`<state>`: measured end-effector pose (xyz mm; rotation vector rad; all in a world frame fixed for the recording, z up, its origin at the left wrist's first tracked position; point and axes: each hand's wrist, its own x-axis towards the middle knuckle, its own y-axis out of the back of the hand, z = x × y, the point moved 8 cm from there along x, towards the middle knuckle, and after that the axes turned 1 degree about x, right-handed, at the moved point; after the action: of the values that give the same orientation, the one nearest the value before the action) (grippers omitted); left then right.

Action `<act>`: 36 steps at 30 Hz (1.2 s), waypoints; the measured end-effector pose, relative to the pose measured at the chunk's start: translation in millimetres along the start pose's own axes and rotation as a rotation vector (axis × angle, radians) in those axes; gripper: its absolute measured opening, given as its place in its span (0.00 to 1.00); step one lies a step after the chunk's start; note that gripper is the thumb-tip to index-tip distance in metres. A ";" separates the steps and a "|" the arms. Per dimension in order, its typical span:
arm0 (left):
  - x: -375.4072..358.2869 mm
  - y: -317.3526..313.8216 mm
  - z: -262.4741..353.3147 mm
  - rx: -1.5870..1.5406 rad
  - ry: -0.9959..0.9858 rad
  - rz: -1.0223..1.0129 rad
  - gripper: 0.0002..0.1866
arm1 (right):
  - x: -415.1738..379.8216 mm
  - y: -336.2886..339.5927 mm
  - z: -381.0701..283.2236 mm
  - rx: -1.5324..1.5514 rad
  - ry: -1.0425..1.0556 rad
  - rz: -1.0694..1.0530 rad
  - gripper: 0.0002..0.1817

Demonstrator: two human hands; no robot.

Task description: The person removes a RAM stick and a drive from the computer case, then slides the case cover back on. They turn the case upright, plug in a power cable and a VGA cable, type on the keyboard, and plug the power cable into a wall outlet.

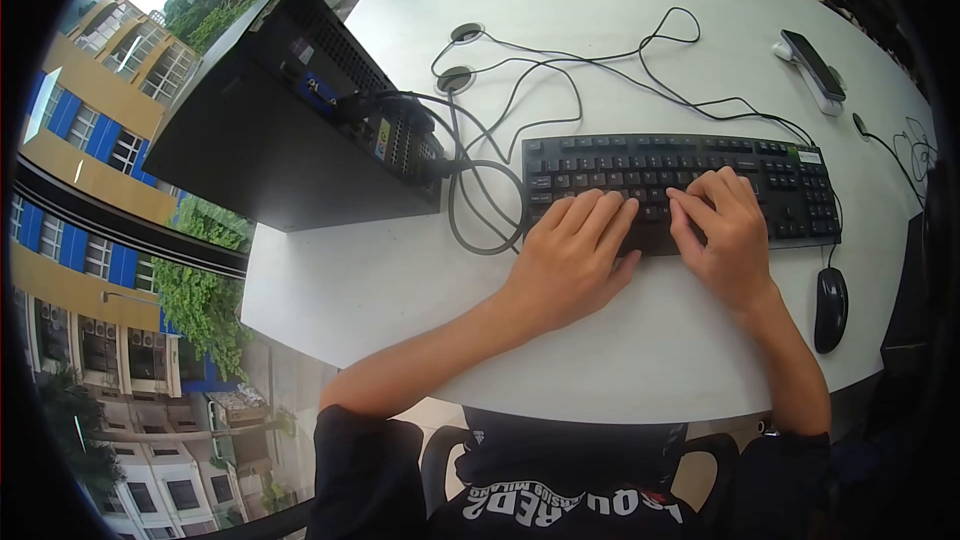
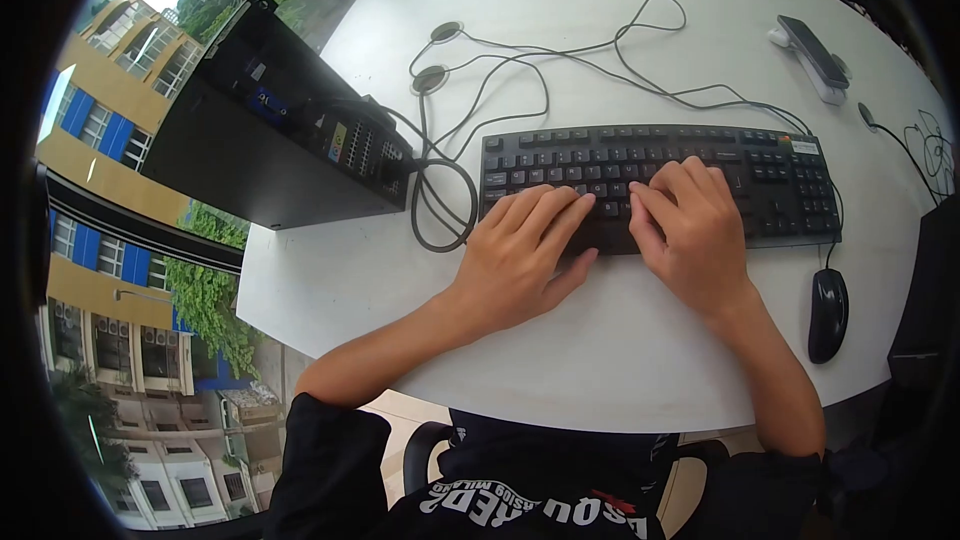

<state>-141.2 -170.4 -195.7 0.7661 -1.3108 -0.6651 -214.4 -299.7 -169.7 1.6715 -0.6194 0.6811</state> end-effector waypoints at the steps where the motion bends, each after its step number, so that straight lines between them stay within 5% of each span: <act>1: 0.8 0.2 0.0 0.004 0.001 -0.002 0.28 | 2.2 5.7 -2.0 -0.001 0.003 0.030 0.06; 13: 5.2 2.4 -2.3 -0.059 0.052 -0.019 0.33 | -8.1 1.6 3.7 -0.026 0.030 0.014 0.06; 18: 5.1 8.1 0.5 -0.007 0.036 0.006 0.30 | -4.0 12.4 -3.1 0.070 0.060 0.135 0.12; 36: 3.5 7.1 -3.7 -0.062 0.065 -0.015 0.25 | -18.2 -7.9 -1.1 0.067 -0.002 -0.025 0.13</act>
<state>-137.0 -168.6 -188.3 0.7419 -1.2207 -0.6847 -221.4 -296.3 -187.9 1.7392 -0.5823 0.6888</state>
